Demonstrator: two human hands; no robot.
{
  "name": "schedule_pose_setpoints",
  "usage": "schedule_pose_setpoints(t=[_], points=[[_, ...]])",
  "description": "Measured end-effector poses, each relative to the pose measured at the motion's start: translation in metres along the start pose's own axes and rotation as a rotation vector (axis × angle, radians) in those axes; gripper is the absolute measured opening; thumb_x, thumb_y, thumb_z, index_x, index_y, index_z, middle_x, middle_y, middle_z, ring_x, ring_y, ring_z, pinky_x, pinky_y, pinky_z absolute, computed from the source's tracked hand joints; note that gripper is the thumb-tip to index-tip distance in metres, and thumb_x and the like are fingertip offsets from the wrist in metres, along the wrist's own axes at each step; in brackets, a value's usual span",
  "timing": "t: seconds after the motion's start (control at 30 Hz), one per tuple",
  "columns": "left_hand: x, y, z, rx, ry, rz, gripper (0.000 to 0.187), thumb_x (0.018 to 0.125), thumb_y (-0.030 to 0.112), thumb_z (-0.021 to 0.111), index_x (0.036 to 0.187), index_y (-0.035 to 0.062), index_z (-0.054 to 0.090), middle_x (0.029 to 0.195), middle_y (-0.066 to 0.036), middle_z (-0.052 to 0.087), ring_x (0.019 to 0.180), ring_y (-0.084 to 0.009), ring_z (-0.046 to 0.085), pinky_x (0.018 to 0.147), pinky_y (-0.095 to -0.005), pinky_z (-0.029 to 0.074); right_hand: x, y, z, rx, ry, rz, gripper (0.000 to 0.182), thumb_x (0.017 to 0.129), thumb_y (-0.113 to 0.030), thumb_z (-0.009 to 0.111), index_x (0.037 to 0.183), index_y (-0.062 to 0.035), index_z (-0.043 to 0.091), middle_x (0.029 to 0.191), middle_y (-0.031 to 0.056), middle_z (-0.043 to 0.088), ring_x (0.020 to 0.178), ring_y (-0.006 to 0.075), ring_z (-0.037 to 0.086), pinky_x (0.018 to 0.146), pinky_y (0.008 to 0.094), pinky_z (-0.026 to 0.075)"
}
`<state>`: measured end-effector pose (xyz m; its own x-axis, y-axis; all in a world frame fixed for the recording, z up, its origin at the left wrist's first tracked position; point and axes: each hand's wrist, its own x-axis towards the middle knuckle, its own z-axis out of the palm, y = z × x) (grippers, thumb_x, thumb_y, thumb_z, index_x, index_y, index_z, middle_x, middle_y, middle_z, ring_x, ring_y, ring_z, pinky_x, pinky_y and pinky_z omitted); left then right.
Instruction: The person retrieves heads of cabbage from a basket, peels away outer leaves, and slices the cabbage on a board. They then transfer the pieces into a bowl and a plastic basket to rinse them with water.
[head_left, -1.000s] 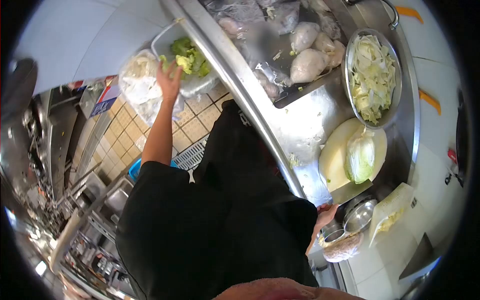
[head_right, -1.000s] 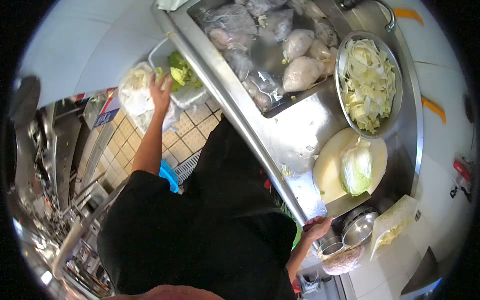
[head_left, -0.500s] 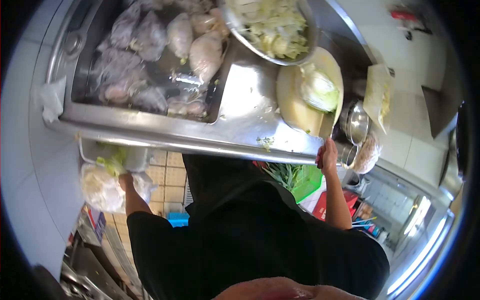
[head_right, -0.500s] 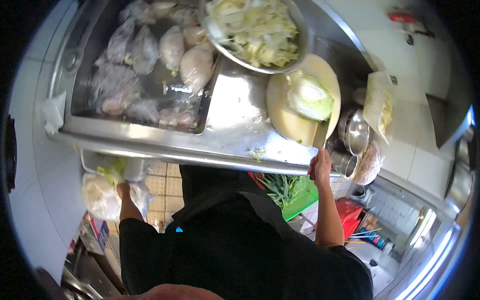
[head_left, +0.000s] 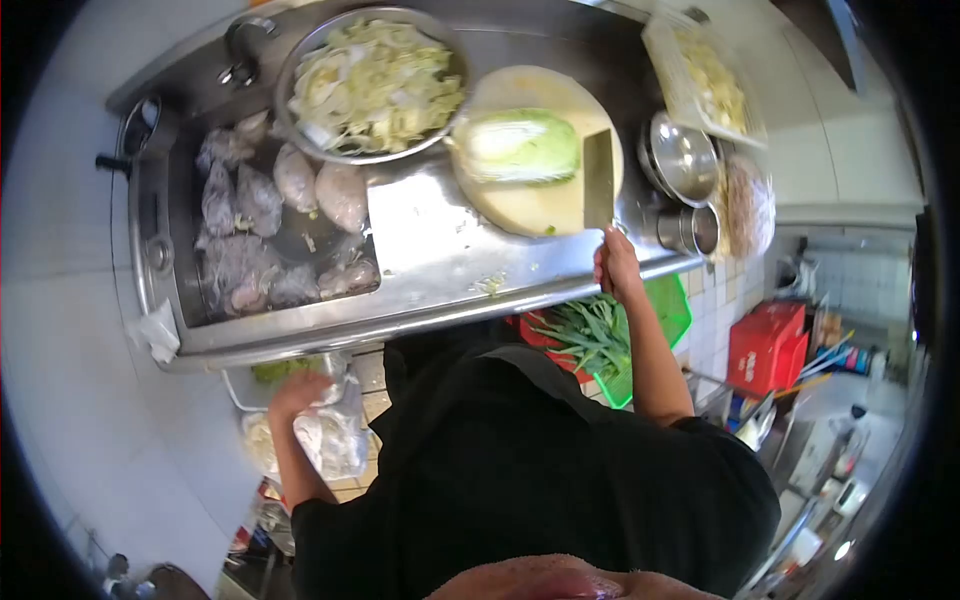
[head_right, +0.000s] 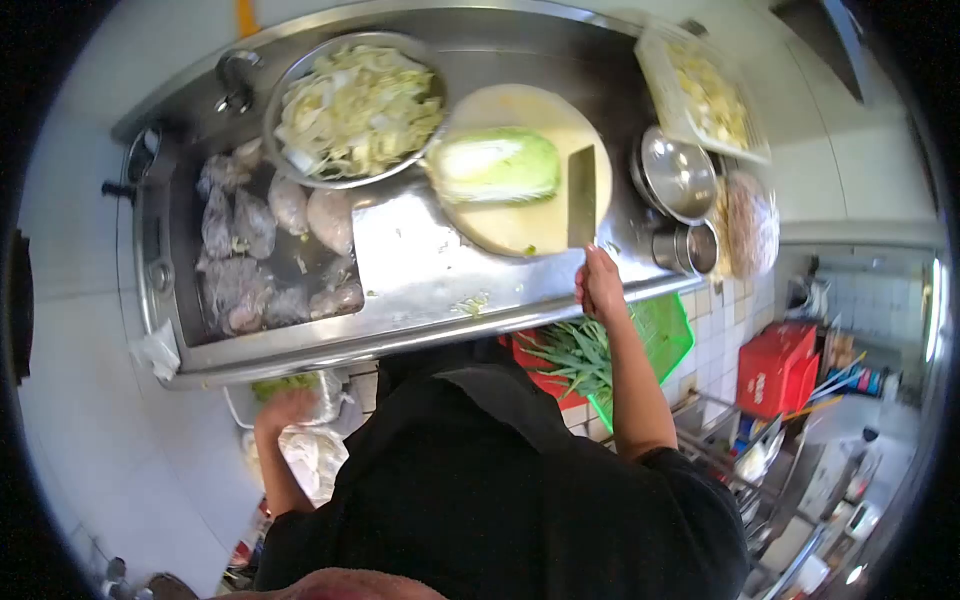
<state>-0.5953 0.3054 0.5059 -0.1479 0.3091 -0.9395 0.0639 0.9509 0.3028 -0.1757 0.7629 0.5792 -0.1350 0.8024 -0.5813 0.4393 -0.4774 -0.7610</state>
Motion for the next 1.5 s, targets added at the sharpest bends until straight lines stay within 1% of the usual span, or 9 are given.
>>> schedule_pose_setpoints(t=[0.07, 0.13, 0.23, 0.57, 0.8, 0.97, 1.07, 1.17, 1.5], points=[[-0.026, 0.11, 0.013, 0.003, 0.185, 0.454, 0.056, 0.088, 0.041, 0.071, 0.122, -0.0031, 0.063, 0.113, -0.015, 0.069, 0.111, -0.0244, 0.064, 0.101, -0.0363, 0.045, 0.002, 0.008, -0.001, 0.01, 0.019, -0.041, 0.026, 0.098, -0.031, 0.06, 0.095, -0.0086, 0.048, 0.063, 0.0027, 0.051, 0.045, 0.014, 0.049, 0.039, 0.0295, 0.043], [-0.02, 0.219, 0.037, -0.13, 0.37, 0.857, 0.057, 0.085, 0.027, 0.076, 0.131, 0.0007, 0.057, 0.121, -0.014, 0.067, 0.113, -0.0234, 0.061, 0.099, -0.0358, 0.045, 0.003, 0.02, -0.002, 0.094, -0.009, -0.094, 0.023, 0.094, -0.023, 0.066, 0.096, -0.0079, 0.049, 0.063, 0.0013, 0.051, 0.044, 0.0126, 0.048, 0.039, 0.0291, 0.043], [0.042, 0.344, 0.069, 0.216, 0.76, 1.124, 0.109, 0.068, 0.025, 0.088, 0.155, 0.0064, 0.024, 0.155, -0.026, 0.03, 0.141, -0.039, 0.036, 0.113, -0.0408, 0.036, -0.003, 0.03, -0.01, 0.192, -0.046, -0.095, 0.021, 0.093, -0.02, 0.067, 0.098, -0.0068, 0.051, 0.062, 0.0004, 0.05, 0.043, 0.0113, 0.048, 0.038, 0.0283, 0.041], [0.04, 0.479, 0.116, 0.594, 0.727, 0.933, 0.105, 0.058, 0.029, 0.094, 0.144, 0.0019, 0.039, 0.144, -0.026, 0.042, 0.135, -0.041, 0.04, 0.113, -0.0444, 0.035, -0.042, 0.021, -0.035, 0.31, -0.06, -0.181, 0.039, 0.103, -0.041, 0.049, 0.105, -0.003, 0.057, 0.061, 0.0015, 0.05, 0.042, 0.0102, 0.047, 0.037, 0.027, 0.039], [0.031, 0.526, 0.161, 1.213, 0.907, 0.902, 0.128, 0.055, 0.048, 0.092, 0.154, 0.0058, 0.023, 0.156, -0.023, 0.029, 0.146, -0.042, 0.023, 0.112, -0.0704, 0.021, -0.034, 0.013, -0.045, 0.3, -0.159, -0.144, 0.052, 0.105, -0.048, 0.041, 0.123, -0.0028, 0.058, 0.062, 0.0026, 0.05, 0.044, 0.0113, 0.049, 0.041, 0.0281, 0.041], [0.031, 0.548, 0.183, 1.226, 0.861, 0.705, 0.132, 0.053, 0.049, 0.091, 0.156, 0.0064, 0.019, 0.153, -0.019, 0.035, 0.14, -0.0357, 0.037, 0.11, -0.0627, 0.03, -0.024, 0.0, -0.038, 0.248, -0.156, -0.2, 0.056, 0.105, -0.049, 0.039, 0.129, -0.0017, 0.058, 0.062, 0.0038, 0.051, 0.046, 0.0106, 0.049, 0.047, 0.0306, 0.044], [0.034, 0.55, 0.188, 1.231, 0.895, 0.692, 0.123, 0.057, 0.045, 0.09, 0.153, 0.0062, 0.024, 0.143, -0.016, 0.045, 0.13, -0.0317, 0.047, 0.102, -0.0572, 0.038, -0.01, -0.013, -0.031, 0.117, -0.104, -0.281, 0.052, 0.104, -0.043, 0.04, 0.127, -0.0004, 0.059, 0.087, 0.0224, 0.066, 0.079, 0.0343, 0.066, 0.075, 0.041, 0.051], [0.04, 0.545, 0.189, 1.246, 0.962, 0.734, 0.113, 0.061, 0.041, 0.088, 0.151, 0.0064, 0.03, 0.137, -0.013, 0.05, 0.123, -0.0298, 0.051, 0.098, -0.0532, 0.041, 0.005, -0.023, -0.017, 0.09, -0.095, -0.335, 0.049, 0.104, -0.04, 0.041, 0.125, -0.0004, 0.06, 0.111, 0.032, 0.063, 0.111, 0.0484, 0.058, 0.094, 0.0484, 0.046], [0.048, 0.543, 0.185, 1.208, 1.001, 0.791, 0.104, 0.059, 0.037, 0.088, 0.146, 0.0088, 0.039, 0.135, -0.011, 0.054, 0.121, -0.0301, 0.054, 0.097, -0.0521, 0.041, 0.0, -0.032, -0.014, -0.021, -0.044, -0.364, 0.048, 0.104, -0.039, 0.04, 0.124, -0.0008, 0.06, 0.11, 0.0318, 0.064, 0.11, 0.049, 0.058, 0.094, 0.0498, 0.047]])
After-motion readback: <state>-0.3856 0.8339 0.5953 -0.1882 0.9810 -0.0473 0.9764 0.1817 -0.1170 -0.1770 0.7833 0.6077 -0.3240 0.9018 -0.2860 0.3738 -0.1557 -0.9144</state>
